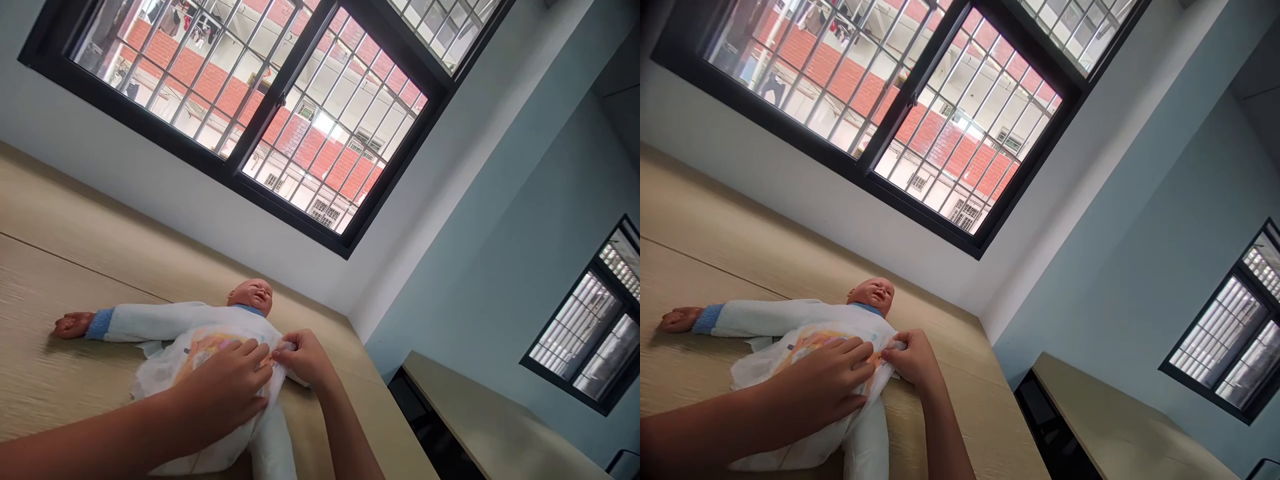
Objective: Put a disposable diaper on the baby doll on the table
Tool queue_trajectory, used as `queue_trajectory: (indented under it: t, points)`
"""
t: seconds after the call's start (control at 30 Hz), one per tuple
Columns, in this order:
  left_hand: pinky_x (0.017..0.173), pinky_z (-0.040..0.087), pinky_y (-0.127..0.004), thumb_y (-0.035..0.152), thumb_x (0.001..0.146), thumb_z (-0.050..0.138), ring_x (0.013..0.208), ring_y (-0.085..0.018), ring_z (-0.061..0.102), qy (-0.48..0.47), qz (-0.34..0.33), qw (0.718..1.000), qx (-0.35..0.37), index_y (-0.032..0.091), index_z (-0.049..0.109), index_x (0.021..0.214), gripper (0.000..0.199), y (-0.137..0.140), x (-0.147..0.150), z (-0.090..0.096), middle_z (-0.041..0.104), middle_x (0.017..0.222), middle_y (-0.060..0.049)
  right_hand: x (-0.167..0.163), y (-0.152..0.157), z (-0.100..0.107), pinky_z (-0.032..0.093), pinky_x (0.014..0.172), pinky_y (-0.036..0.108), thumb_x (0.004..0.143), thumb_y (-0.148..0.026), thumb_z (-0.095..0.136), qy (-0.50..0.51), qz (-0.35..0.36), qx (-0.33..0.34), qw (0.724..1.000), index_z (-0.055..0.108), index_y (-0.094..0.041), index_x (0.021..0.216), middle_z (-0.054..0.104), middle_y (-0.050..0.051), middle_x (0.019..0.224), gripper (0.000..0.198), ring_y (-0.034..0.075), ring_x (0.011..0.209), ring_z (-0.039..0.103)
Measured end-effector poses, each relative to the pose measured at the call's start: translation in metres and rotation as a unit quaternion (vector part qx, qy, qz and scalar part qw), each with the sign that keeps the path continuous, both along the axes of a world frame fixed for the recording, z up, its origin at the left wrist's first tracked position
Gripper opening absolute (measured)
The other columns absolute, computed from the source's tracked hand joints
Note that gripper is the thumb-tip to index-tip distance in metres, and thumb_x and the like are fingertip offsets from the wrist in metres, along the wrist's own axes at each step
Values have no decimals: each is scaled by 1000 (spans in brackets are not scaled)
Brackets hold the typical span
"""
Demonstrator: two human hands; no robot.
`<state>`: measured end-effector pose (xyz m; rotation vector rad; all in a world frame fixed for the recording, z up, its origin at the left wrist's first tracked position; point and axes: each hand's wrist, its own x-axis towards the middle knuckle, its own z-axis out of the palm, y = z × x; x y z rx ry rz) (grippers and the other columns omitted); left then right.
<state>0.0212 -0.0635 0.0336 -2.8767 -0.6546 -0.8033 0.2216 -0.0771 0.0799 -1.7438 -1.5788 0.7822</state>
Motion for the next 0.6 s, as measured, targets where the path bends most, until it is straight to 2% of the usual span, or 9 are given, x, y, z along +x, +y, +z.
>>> queue_trajectory:
  t: [0.07,0.13,0.2,0.33,0.47,0.6]
  points:
    - [88,50,-41,25,100,62,101,-28,67,10,-56,998,-18,21,75,99,14,2,1,-2,77,109,-6,2,6,-11,30,57,25,67,-22,72,3,7,15,1000,69,-13,70,52,-5,59,10,10,60,40]
    - [94,49,-37,18,102,55,99,-23,67,9,-116,993,-23,23,73,96,19,5,2,-6,78,107,-2,4,10,-19,31,58,25,67,-23,71,10,11,34,999,70,-13,73,54,-5,61,12,10,61,41]
    - [104,45,-35,15,101,52,103,-23,66,0,-161,987,-17,25,71,96,22,7,3,-10,78,107,-1,4,13,-24,33,59,25,67,-26,72,18,0,58,998,70,-13,74,55,-4,63,15,11,62,41]
    - [116,37,-34,24,98,64,115,-25,64,-29,-176,982,-55,29,71,108,13,5,-3,-13,77,117,0,5,13,-25,33,59,25,69,-29,75,21,-10,85,996,69,-14,74,54,-5,63,17,11,62,41]
    - [114,35,-40,39,93,74,115,-27,63,-25,-149,986,-74,32,71,115,24,2,-8,-13,75,126,2,10,12,-22,35,58,25,77,-27,68,18,9,40,999,64,-15,70,53,-4,61,14,10,60,44]
    - [110,34,-41,46,93,74,113,-27,61,-19,-143,987,-68,31,73,114,25,3,-8,-16,75,122,1,19,8,-16,41,58,24,83,-22,59,3,13,-66,998,60,-17,64,55,-3,57,20,11,55,50]
